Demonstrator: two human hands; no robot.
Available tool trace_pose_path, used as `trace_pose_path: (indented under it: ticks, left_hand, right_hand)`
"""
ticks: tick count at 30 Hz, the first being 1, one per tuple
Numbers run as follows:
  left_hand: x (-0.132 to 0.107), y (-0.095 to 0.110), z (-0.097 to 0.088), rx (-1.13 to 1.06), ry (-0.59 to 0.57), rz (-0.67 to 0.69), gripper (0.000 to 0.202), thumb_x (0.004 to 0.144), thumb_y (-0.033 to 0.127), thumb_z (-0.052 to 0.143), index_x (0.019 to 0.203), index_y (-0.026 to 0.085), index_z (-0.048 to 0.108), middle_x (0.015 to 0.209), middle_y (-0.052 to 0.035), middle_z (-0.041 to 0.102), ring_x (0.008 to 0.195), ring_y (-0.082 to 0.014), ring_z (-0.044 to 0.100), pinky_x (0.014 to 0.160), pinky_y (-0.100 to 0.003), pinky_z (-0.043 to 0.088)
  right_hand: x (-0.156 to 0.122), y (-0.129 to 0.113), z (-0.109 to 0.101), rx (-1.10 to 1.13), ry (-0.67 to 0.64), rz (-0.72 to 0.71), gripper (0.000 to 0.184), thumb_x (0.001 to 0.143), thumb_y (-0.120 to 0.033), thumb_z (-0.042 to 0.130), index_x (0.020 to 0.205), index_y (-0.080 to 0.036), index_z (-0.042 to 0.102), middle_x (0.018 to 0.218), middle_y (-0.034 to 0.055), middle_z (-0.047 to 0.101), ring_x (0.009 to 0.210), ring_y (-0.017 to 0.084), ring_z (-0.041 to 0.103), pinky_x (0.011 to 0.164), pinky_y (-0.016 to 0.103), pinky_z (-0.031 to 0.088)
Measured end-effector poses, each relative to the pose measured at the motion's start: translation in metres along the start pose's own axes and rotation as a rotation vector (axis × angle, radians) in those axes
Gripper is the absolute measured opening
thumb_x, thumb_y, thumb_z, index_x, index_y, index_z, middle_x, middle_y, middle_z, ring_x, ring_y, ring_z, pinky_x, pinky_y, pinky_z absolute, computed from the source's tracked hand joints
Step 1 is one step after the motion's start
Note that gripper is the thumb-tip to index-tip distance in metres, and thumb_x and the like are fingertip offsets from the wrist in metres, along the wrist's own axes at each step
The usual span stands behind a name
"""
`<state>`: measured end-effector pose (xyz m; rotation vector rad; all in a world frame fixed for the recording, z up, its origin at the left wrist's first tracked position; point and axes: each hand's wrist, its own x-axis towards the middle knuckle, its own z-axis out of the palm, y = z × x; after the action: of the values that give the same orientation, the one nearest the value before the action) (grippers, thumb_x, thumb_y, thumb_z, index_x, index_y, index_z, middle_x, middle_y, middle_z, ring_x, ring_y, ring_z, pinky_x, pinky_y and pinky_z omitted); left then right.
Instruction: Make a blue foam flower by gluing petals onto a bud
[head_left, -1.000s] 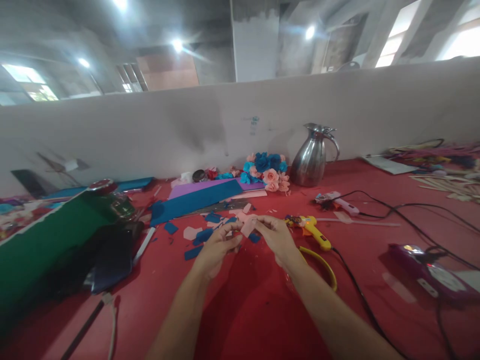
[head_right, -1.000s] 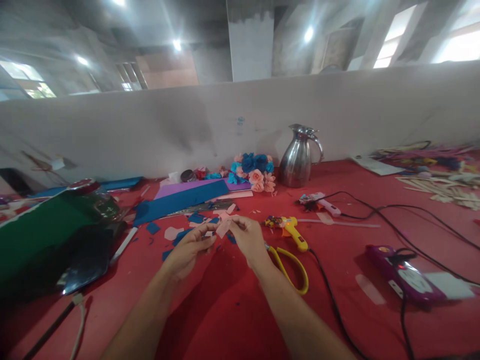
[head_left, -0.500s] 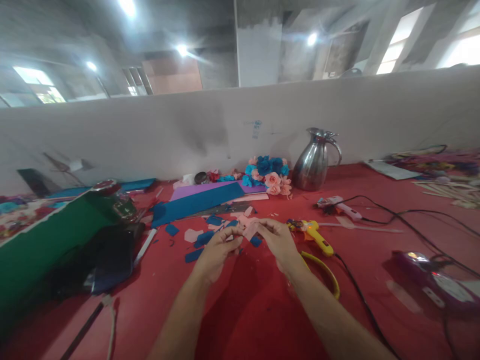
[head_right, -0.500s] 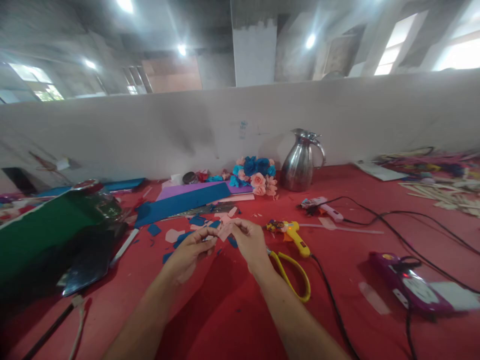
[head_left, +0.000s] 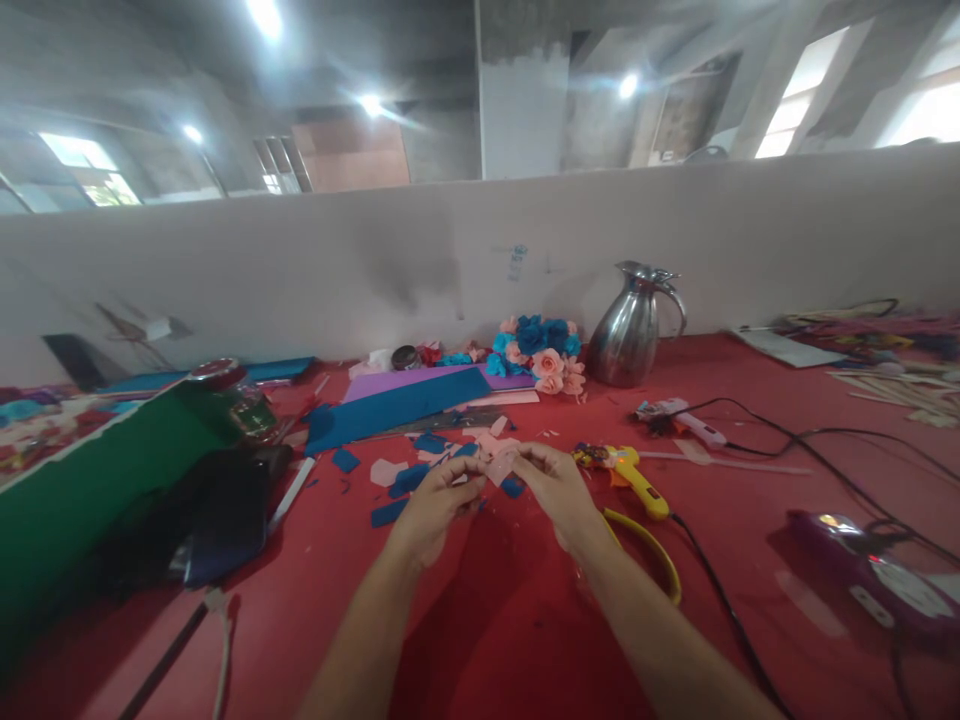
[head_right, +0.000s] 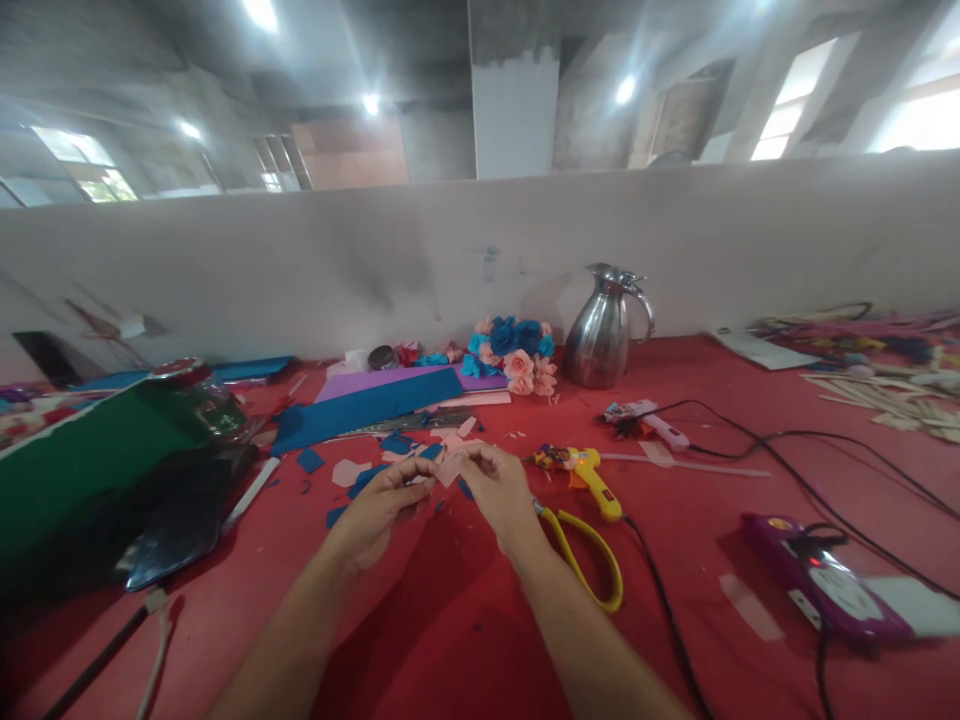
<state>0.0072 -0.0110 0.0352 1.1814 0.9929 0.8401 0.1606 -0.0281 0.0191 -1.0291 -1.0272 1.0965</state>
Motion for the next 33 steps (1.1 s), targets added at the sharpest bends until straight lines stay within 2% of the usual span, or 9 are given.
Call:
trace_pose_path:
  ticks: [9, 14, 25, 30, 33]
  left_hand:
    - [-0.0003, 0.0013, 0.0027, 0.013, 0.008, -0.004, 0.016, 0.063, 0.025, 0.069, 0.075, 0.016, 0.062, 0.066, 0.0039, 0.051, 0.054, -0.0065, 0.039, 0.052, -0.021, 0.028]
    - [-0.0006, 0.0009, 0.0029, 0.023, 0.007, -0.013, 0.016, 0.063, 0.026, 0.069, 0.073, 0.017, 0.060, 0.068, 0.0028, 0.053, 0.055, -0.0072, 0.041, 0.054, -0.022, 0.029]
    - [-0.0018, 0.0001, 0.0033, 0.009, -0.007, -0.018, 0.016, 0.062, 0.025, 0.070, 0.071, 0.017, 0.060, 0.064, 0.0035, 0.051, 0.056, -0.0074, 0.041, 0.055, -0.021, 0.031]
    - [-0.0013, -0.0020, 0.0019, -0.092, -0.063, -0.055, 0.030, 0.063, 0.041, 0.075, 0.074, 0.016, 0.061, 0.066, 0.0025, 0.050, 0.054, -0.0067, 0.042, 0.051, -0.021, 0.029]
    - [-0.0009, -0.0021, 0.0015, -0.162, -0.034, -0.106, 0.037, 0.059, 0.047, 0.077, 0.069, 0.016, 0.059, 0.058, 0.0041, 0.045, 0.051, -0.0067, 0.040, 0.049, -0.021, 0.026]
  right_hand:
    - [0.0015, 0.0013, -0.0015, -0.056, 0.012, 0.037, 0.017, 0.068, -0.035, 0.063, 0.067, -0.018, 0.067, 0.068, 0.0016, 0.067, 0.068, 0.017, 0.058, 0.066, 0.028, 0.042]
    - [0.0010, -0.0002, -0.0008, -0.041, 0.002, 0.033, 0.015, 0.067, -0.033, 0.063, 0.064, -0.019, 0.066, 0.070, 0.0018, 0.068, 0.068, 0.017, 0.058, 0.067, 0.027, 0.042]
    - [0.0015, 0.0048, -0.0035, -0.097, -0.010, 0.024, 0.015, 0.069, -0.032, 0.062, 0.068, -0.018, 0.066, 0.068, 0.0013, 0.065, 0.065, 0.016, 0.057, 0.065, 0.027, 0.042]
    - [0.0013, 0.0048, -0.0043, -0.083, -0.042, -0.005, 0.014, 0.071, -0.031, 0.059, 0.068, -0.018, 0.063, 0.068, 0.0005, 0.064, 0.066, 0.015, 0.055, 0.066, 0.026, 0.041]
    - [0.0004, 0.0041, -0.0042, -0.094, -0.056, -0.016, 0.015, 0.073, -0.031, 0.059, 0.071, -0.018, 0.064, 0.069, 0.0001, 0.064, 0.065, 0.014, 0.053, 0.064, 0.025, 0.040]
